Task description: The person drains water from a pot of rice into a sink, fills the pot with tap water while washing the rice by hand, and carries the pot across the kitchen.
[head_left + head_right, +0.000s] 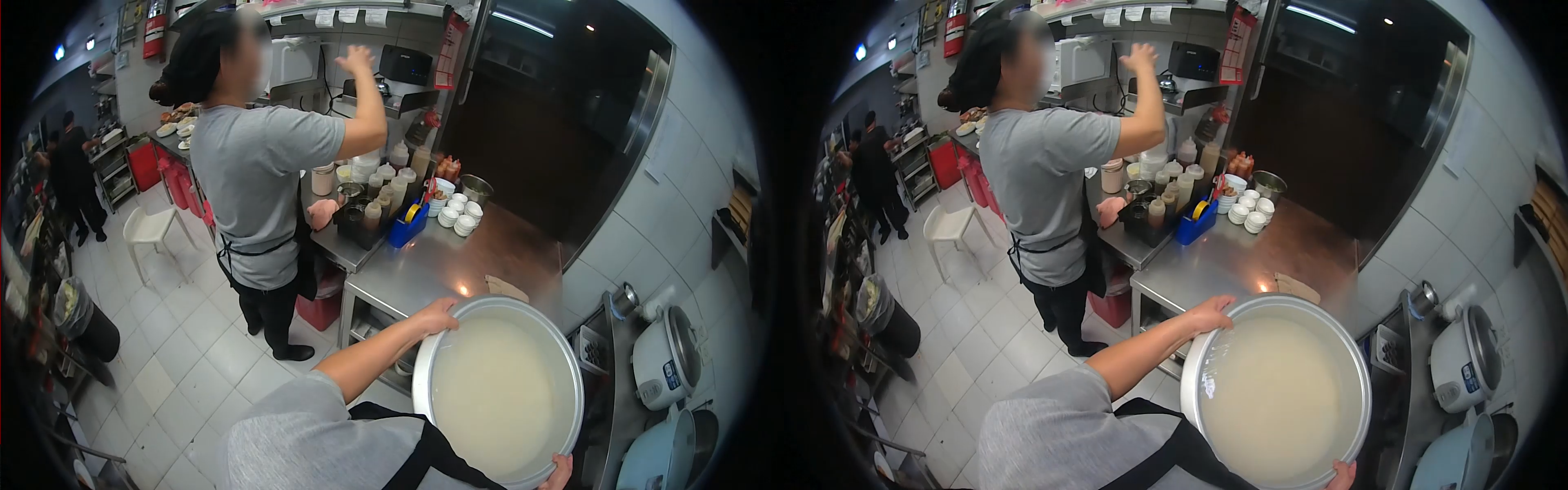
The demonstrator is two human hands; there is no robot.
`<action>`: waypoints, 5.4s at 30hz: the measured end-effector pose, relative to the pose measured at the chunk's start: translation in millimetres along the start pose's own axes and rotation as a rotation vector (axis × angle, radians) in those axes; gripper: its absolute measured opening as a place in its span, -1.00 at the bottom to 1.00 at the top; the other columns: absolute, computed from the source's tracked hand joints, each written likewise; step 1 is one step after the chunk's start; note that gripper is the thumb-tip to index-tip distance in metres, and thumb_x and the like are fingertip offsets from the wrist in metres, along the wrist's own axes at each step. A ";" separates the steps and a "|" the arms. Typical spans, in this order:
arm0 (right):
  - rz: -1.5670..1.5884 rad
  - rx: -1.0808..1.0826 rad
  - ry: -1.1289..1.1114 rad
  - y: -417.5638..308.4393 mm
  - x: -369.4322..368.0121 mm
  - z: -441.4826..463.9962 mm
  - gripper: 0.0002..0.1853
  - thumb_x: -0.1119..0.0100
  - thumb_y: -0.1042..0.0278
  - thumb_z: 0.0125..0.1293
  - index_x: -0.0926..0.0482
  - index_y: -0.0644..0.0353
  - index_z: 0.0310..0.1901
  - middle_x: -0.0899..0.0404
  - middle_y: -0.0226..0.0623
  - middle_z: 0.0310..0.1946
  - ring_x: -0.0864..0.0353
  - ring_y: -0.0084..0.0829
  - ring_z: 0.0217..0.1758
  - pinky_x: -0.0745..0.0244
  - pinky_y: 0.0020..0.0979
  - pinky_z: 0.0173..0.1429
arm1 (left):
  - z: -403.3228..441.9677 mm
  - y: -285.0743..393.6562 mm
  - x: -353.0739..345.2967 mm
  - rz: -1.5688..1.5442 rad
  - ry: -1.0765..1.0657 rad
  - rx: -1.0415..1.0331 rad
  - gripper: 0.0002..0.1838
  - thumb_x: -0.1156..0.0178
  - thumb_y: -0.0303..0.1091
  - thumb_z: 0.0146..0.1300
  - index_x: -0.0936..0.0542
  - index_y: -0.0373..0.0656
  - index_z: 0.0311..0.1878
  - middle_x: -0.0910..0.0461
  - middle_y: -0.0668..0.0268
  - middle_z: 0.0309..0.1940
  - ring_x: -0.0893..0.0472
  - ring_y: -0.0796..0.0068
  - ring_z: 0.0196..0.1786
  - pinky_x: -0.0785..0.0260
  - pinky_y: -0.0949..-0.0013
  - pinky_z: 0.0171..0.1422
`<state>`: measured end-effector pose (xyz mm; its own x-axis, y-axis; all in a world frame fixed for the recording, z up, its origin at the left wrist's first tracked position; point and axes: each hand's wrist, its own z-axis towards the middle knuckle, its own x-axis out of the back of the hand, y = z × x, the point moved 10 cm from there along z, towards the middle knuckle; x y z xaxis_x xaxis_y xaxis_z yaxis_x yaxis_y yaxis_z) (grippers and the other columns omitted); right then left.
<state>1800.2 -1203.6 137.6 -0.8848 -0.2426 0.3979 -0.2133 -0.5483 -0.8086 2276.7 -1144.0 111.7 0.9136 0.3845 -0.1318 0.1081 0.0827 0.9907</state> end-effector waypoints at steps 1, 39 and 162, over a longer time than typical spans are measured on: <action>0.089 -0.260 0.072 29.1 1.7 4.8 -0.65 -0.08 0.35 0.05 -0.47 0.37 -0.13 -0.49 -0.07 -0.19 -0.43 -0.22 -0.13 -0.32 -0.25 -0.01 | 6.7 -7.5 6.3 0.026 0.000 0.000 -0.45 -0.16 -0.63 -0.19 -0.45 -0.33 0.02 -0.54 0.22 -0.17 -0.52 0.45 -0.11 -0.35 0.44 0.01; 0.355 -0.854 0.371 77.7 -50.0 36.1 -0.55 -0.13 0.31 0.13 -0.47 0.35 0.05 -0.50 -0.05 -0.04 -0.45 -0.14 -0.03 -0.35 -0.16 0.11 | 54.9 -61.5 55.0 -0.140 0.031 0.163 -0.36 -0.19 -0.61 -0.15 -0.35 -0.28 0.14 -0.50 0.21 -0.08 -0.51 0.39 -0.03 -0.35 0.38 0.10; 0.725 0.051 0.834 -17.4 542.8 50.1 -0.80 -0.07 0.37 0.21 -0.53 0.33 -0.21 -0.60 -0.20 -0.37 -0.61 -0.39 -0.37 -0.54 -0.43 -0.25 | 206.0 150.5 -658.0 -0.516 -0.881 0.053 -0.74 -0.02 -0.36 0.20 -0.48 -0.30 -0.09 -0.60 0.20 -0.32 -0.61 0.39 -0.37 -0.47 0.43 -0.26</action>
<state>1344.5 -1365.8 389.3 -0.7990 0.0854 -0.5952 0.4688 -0.5314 -0.7056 1772.5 -1573.9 354.6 0.7121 -0.5007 -0.4922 0.5678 -0.0017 0.8232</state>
